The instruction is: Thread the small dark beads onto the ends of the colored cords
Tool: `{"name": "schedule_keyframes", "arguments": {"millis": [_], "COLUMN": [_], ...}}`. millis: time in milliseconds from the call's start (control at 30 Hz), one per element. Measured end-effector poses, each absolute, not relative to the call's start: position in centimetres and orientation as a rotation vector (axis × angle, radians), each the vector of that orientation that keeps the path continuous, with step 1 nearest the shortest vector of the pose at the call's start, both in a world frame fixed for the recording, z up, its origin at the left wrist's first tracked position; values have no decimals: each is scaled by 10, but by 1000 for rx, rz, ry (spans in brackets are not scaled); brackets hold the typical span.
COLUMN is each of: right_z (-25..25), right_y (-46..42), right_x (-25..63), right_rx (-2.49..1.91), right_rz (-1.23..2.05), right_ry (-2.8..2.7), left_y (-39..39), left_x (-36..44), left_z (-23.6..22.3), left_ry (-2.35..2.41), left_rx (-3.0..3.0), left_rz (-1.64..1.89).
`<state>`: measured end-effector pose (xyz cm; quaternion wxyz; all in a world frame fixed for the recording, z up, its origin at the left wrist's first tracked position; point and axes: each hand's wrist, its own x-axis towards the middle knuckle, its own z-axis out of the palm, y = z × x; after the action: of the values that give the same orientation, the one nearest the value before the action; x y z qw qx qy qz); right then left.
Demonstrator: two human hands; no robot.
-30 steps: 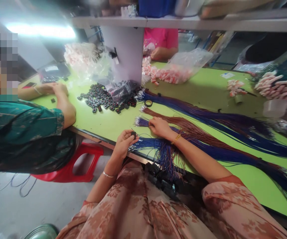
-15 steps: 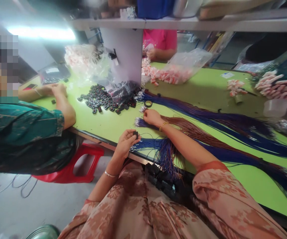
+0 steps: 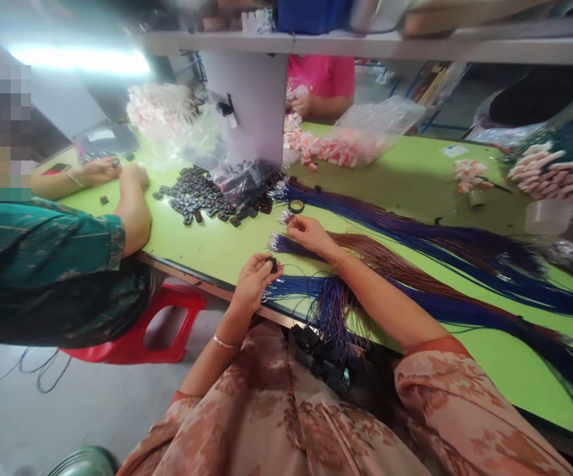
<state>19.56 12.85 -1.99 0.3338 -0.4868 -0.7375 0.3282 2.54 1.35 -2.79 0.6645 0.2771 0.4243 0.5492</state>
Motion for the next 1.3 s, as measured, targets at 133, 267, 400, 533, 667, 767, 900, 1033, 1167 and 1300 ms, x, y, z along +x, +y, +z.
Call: {"name": "schedule_keyframes", "arguments": {"millis": [133, 267, 400, 533, 667, 767, 900, 1033, 1167, 1300], "right_z": [-10, -6, -7, -12, -14, -13, -13, -15, -17, -18], "right_y": [104, 83, 69, 63, 59, 56, 54, 54, 53, 54], "right_x": [199, 198, 196, 194, 192, 191, 191, 190, 190, 189], "right_rx": [-1183, -1158, -1158, -1160, -1245, -1263, -1246, -1263, -1271, -1275], "right_rz": [1040, 1119, 1119, 996, 861, 804, 777, 754, 738, 751], "right_ry": [-1828, -1816, -1861, -1949, -1982, -2008, -2031, -2026, -2027, -2028], "left_y": [20, 25, 27, 28, 28, 28, 27, 26, 26, 27], "left_x": [30, 36, 38, 37, 36, 36, 36, 36, 36, 36], "left_z": [-29, -28, -27, -27, -28, -28, -28, -28, -29, -33], "left_ry": [912, 855, 811, 782, 806, 805, 797, 812, 801, 792], "left_rx": [595, 547, 487, 457, 437, 433, 446, 465, 474, 480], "left_rz": [1249, 1270, 1282, 1270, 1268, 1262, 1252, 1244, 1254, 1269]}}
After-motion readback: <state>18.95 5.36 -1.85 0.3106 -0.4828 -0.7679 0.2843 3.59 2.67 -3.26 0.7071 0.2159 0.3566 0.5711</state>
